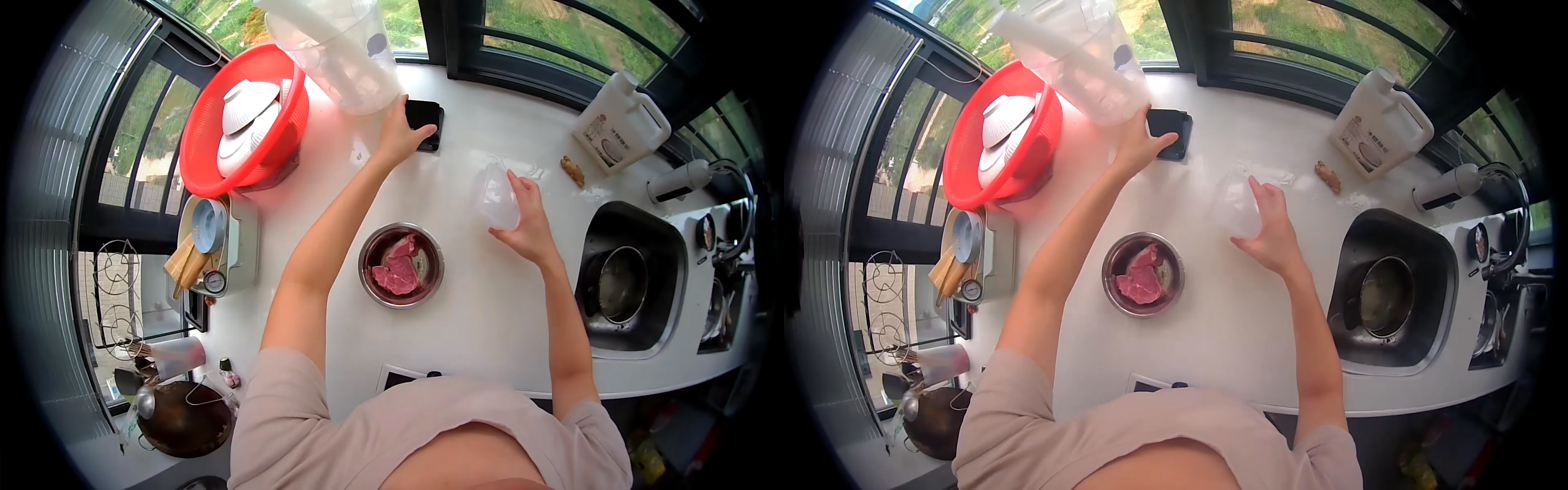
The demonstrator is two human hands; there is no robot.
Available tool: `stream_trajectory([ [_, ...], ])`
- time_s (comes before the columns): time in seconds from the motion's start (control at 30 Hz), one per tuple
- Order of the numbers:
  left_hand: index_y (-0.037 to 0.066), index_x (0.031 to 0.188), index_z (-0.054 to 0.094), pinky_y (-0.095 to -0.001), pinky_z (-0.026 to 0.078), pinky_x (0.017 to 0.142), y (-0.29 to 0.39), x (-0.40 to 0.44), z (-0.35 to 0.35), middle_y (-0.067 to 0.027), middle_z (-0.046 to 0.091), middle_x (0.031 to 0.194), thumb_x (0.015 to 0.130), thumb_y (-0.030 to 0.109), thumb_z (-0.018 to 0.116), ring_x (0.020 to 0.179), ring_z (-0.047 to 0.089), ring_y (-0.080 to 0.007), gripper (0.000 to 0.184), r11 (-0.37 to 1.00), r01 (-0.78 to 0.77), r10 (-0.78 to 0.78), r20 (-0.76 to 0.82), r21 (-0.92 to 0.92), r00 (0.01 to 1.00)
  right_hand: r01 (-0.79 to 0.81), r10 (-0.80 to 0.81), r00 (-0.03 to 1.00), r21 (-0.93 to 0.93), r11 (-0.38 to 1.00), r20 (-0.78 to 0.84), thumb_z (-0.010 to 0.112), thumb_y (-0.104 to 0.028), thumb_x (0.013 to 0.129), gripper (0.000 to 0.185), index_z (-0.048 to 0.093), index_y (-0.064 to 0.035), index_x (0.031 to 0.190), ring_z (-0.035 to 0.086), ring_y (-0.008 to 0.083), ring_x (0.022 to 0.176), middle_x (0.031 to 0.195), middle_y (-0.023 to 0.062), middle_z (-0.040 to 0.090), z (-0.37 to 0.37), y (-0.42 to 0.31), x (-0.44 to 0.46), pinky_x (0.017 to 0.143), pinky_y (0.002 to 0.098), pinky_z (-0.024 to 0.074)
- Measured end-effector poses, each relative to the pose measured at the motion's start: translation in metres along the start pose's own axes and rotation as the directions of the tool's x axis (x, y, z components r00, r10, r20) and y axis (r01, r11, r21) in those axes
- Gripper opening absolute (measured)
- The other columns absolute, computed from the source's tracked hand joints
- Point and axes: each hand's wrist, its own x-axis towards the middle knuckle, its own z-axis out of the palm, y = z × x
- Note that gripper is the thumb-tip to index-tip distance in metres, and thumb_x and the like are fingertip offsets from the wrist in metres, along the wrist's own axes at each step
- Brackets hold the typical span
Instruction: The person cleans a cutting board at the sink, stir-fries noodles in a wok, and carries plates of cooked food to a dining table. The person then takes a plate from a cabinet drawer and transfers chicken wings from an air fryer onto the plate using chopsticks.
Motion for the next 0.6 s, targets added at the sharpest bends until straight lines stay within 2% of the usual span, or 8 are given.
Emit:
stream_trajectory([
  [0.03,0.0,0.116,0.045,-0.0403,0.045,0.088,0.006,0.005,0.006,-0.0183,0.057,0.112,0.079,0.013,0.069,0.103,0.056,-0.0316,0.045,0.994,0.104,-0.101,0.085,-0.035,0.991,0.004,-0.004,1.0,-0.006,1.0,-0.005,0.081,-0.011,0.057,0.097,0.032,-0.011,0.142,0.043,0.0335,0.12,0.13,0.0177,0.035,-0.002,-0.001,-0.005,0.097,0.0372,0.0406],
  [0.13,0.002,0.109,0.047,-0.0405,0.049,0.08,0.018,0.024,0.014,-0.0195,0.062,0.1,0.08,0.015,0.068,0.09,0.061,-0.0354,0.038,0.922,0.342,-0.328,0.107,-0.178,0.939,-0.018,0.018,1.0,-0.006,1.0,-0.022,0.081,-0.011,0.057,0.098,0.032,-0.0108,0.142,0.043,0.0334,0.12,0.13,0.0174,0.035,-0.01,0.0,-0.017,0.098,0.0368,0.0403],
  [0.2,0.003,0.103,0.048,-0.0402,0.049,0.075,0.006,0.043,0.027,-0.0204,0.064,0.089,0.081,0.015,0.067,0.081,0.063,-0.0372,0.032,0.997,0.08,-0.08,-0.133,-0.002,0.988,-0.068,0.069,0.997,0.023,0.997,-0.028,0.081,-0.011,0.057,0.097,0.033,-0.011,0.142,0.043,0.0335,0.12,0.13,0.0174,0.035,-0.016,0.002,-0.029,0.098,0.0364,0.0401],
  [0.33,0.003,0.103,0.05,-0.0398,0.048,0.077,0.0,0.09,0.038,-0.0206,0.064,0.093,0.082,0.015,0.066,0.086,0.063,-0.036,0.028,0.988,0.155,-0.152,-0.179,0.004,0.972,-0.101,0.103,0.993,0.031,0.994,-0.049,0.081,-0.011,0.057,0.097,0.033,-0.0115,0.141,0.043,0.0337,0.12,0.13,0.0177,0.035,-0.021,0.013,-0.044,0.098,0.036,0.04],
  [0.47,0.0,0.115,0.047,-0.0374,0.047,0.085,-0.022,0.113,0.05,-0.0181,0.063,0.104,0.083,0.013,0.065,0.095,0.061,-0.0338,0.039,0.936,0.352,-0.353,-0.055,-0.022,0.934,-0.132,0.131,0.988,0.002,0.991,-0.082,0.08,-0.011,0.057,0.096,0.034,-0.0117,0.141,0.042,0.0348,0.12,0.131,0.0183,0.035,-0.024,0.014,-0.053,0.098,0.037,0.0406],
  [0.53,-0.005,0.123,0.042,-0.0374,0.044,0.091,-0.006,0.097,0.058,-0.0187,0.059,0.112,0.083,0.012,0.065,0.103,0.057,-0.0356,0.049,0.913,0.399,-0.378,-0.194,0.081,0.905,-0.16,0.155,0.981,-0.031,0.987,-0.118,0.079,-0.011,0.058,0.095,0.034,-0.0117,0.141,0.042,0.0353,0.121,0.131,0.0186,0.035,-0.024,0.012,-0.056,0.098,0.038,0.0409],
  [0.57,-0.006,0.126,0.04,-0.0383,0.042,0.094,-0.001,0.079,0.061,-0.0203,0.056,0.117,0.082,0.014,0.066,0.108,0.054,-0.0362,0.055,0.974,0.158,-0.11,-0.268,0.164,0.957,-0.176,0.166,0.976,-0.056,0.983,-0.144,0.079,-0.011,0.058,0.094,0.035,-0.0118,0.141,0.042,0.0355,0.121,0.131,0.0188,0.035,-0.023,0.011,-0.056,0.098,0.0385,0.0411],
  [0.6,-0.008,0.129,0.037,-0.0391,0.04,0.097,0.005,0.058,0.062,-0.0219,0.053,0.121,0.082,0.017,0.067,0.113,0.051,-0.0369,0.061,0.962,-0.086,0.17,-0.319,0.26,0.932,-0.186,0.17,0.971,-0.081,0.979,-0.169,0.079,-0.011,0.058,0.093,0.035,-0.0118,0.141,0.042,0.0358,0.121,0.131,0.0189,0.035,-0.024,0.009,-0.055,0.098,0.039,0.0413],
])
